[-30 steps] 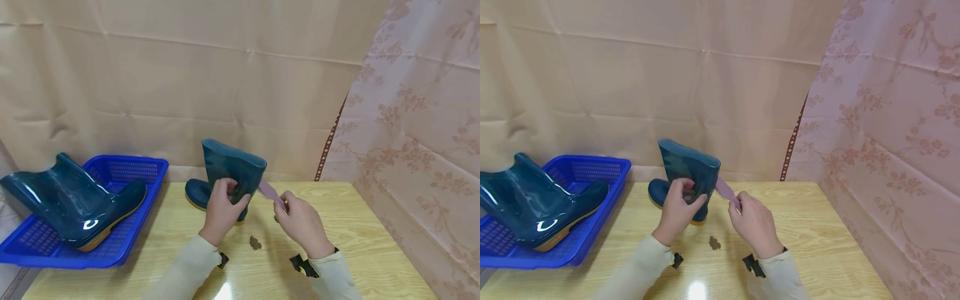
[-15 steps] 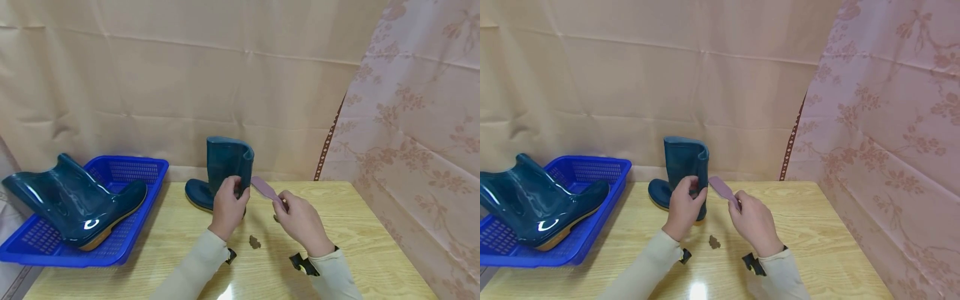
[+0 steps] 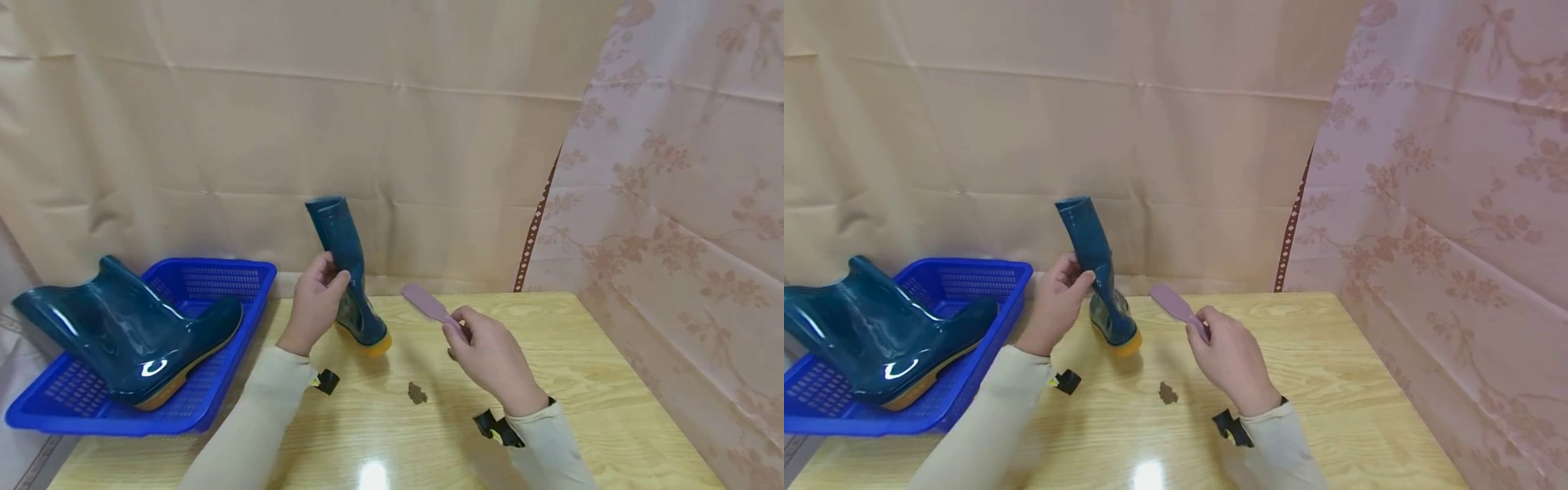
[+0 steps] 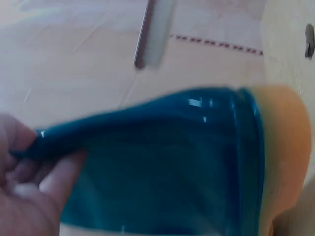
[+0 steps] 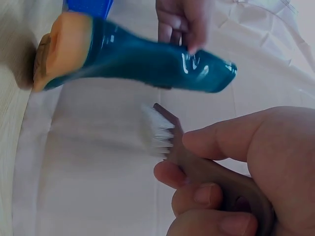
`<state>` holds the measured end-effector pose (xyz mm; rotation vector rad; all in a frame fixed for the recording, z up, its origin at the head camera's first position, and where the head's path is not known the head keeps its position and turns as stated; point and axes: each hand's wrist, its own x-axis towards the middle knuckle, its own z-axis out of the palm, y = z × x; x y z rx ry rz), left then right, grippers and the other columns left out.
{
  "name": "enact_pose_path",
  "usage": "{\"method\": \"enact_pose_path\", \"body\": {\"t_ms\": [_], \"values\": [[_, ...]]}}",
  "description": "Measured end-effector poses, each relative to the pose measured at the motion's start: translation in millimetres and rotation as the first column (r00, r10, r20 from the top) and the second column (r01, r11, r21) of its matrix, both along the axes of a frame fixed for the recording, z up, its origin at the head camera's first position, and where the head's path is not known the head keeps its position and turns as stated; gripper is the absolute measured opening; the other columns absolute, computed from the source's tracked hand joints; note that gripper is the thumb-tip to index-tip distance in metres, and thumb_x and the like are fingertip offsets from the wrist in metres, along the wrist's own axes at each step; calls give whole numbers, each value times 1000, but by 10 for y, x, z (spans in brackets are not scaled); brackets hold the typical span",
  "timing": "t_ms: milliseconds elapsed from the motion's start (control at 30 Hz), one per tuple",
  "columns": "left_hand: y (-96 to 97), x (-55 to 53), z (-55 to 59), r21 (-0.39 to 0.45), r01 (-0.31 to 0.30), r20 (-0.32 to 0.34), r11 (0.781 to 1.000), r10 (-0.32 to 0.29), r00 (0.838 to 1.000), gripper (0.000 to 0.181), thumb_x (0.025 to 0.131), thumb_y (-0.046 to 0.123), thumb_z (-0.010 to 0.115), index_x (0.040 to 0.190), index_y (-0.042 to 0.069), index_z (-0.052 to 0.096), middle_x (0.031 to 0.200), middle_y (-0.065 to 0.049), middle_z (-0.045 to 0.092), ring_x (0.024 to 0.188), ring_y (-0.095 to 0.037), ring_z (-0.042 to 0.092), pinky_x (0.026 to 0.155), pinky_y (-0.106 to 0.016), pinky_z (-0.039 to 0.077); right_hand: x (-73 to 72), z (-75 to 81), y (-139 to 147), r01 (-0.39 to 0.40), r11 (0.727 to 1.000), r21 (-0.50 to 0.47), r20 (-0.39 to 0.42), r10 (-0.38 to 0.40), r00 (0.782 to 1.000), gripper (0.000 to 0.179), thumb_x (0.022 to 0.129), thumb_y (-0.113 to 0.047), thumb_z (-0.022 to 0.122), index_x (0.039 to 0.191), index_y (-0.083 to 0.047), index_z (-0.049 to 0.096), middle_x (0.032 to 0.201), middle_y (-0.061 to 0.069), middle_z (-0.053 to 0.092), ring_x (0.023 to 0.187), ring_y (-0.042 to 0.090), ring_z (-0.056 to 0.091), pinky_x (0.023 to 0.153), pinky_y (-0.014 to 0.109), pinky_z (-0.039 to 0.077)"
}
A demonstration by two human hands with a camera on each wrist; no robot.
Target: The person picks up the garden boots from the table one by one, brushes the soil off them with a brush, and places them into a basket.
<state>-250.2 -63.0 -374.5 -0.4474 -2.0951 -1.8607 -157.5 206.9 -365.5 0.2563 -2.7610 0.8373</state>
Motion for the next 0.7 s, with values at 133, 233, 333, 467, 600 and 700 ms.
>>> {"method": "enact_pose_path", "body": {"t_ms": [133,233,333,467,600,700], "values": [[-118,-4,-51,38,92,-1,995,-92,996,25,104,-3,51,127,-5,60,117,-23,67,96,-17,63,84,-22,55,-11,-23,-12,-1,1000,8,-8,1,1000,17,103,-24,63,111,-11,71,64,-6,51,50,9,41,46,26,34],[-76,17,-31,39,120,-25,992,-119,993,25,104,-2,51,127,-6,61,119,-24,67,100,-17,63,86,-22,54,-32,-44,-26,-13,1000,20,-28,14,1000,18,103,-24,64,113,-11,71,63,-6,49,49,9,40,45,26,32],[-34,20,-3,33,88,-41,996,-87,995,26,105,0,52,129,-4,61,121,-23,67,105,-22,62,89,-21,52,-53,-62,-47,-22,1000,22,-44,23,999,17,103,-25,65,112,-12,70,63,-6,48,48,9,39,44,26,32],[-102,11,-101,1,5,-11,1000,-5,1000,30,106,1,49,134,-1,57,128,-18,65,112,-25,60,94,-22,49,-66,-95,-85,-45,998,44,-60,48,997,15,103,-25,66,110,-13,71,65,-7,49,49,8,40,45,26,33],[-230,39,-293,6,-56,45,998,56,997,36,107,3,39,142,0,48,138,-16,57,123,-25,52,108,-37,42,-69,-135,-141,-83,993,85,-73,89,993,15,101,-24,69,109,-12,71,67,-8,49,50,6,40,46,25,33],[-272,70,-423,24,-89,77,996,87,993,41,104,4,40,145,2,42,141,-15,51,127,-26,48,111,-48,38,-66,-144,-162,-90,991,98,-77,98,992,15,100,-23,70,110,-12,72,67,-8,49,51,5,40,47,24,32]]}}
